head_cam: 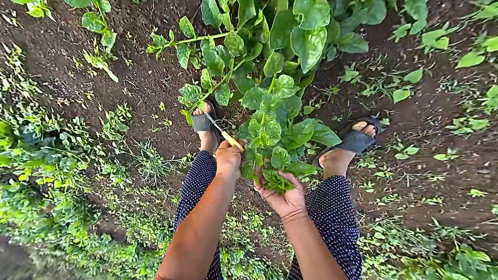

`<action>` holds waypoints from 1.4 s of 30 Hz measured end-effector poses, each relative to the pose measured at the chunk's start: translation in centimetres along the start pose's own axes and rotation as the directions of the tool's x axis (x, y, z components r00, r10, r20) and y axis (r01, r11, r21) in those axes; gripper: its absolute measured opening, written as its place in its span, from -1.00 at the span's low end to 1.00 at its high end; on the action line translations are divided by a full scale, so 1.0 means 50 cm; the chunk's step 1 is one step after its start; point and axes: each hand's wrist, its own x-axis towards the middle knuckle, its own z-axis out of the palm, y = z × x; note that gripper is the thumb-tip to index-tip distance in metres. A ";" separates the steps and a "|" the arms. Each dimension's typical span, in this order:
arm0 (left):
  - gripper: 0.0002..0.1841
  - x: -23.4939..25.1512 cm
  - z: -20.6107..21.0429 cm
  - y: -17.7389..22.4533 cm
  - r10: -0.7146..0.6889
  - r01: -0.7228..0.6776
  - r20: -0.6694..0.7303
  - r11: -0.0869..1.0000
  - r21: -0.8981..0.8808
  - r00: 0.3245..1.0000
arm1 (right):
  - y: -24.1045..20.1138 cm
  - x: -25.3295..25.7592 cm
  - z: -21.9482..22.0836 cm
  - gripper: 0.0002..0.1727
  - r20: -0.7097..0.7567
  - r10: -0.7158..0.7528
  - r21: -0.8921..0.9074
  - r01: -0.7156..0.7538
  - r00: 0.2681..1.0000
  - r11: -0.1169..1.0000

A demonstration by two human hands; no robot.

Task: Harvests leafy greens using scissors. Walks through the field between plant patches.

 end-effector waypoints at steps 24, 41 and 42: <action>-0.61 0.039 -0.108 -0.023 -0.132 -0.273 0.474 0.672 0.688 0.871 | -0.120 0.004 -0.020 -0.66 0.376 0.064 -0.096 -0.030 0.925 0.995; -0.76 0.092 0.080 0.368 -0.135 -0.563 0.579 0.144 0.814 0.804 | -0.081 0.018 -0.027 -0.73 0.210 0.010 -0.222 0.037 0.978 0.974; -0.77 0.095 0.091 0.372 -0.130 -0.557 0.567 0.106 0.824 0.814 | -0.080 0.017 -0.028 -0.74 0.199 0.004 -0.219 0.041 0.980 0.975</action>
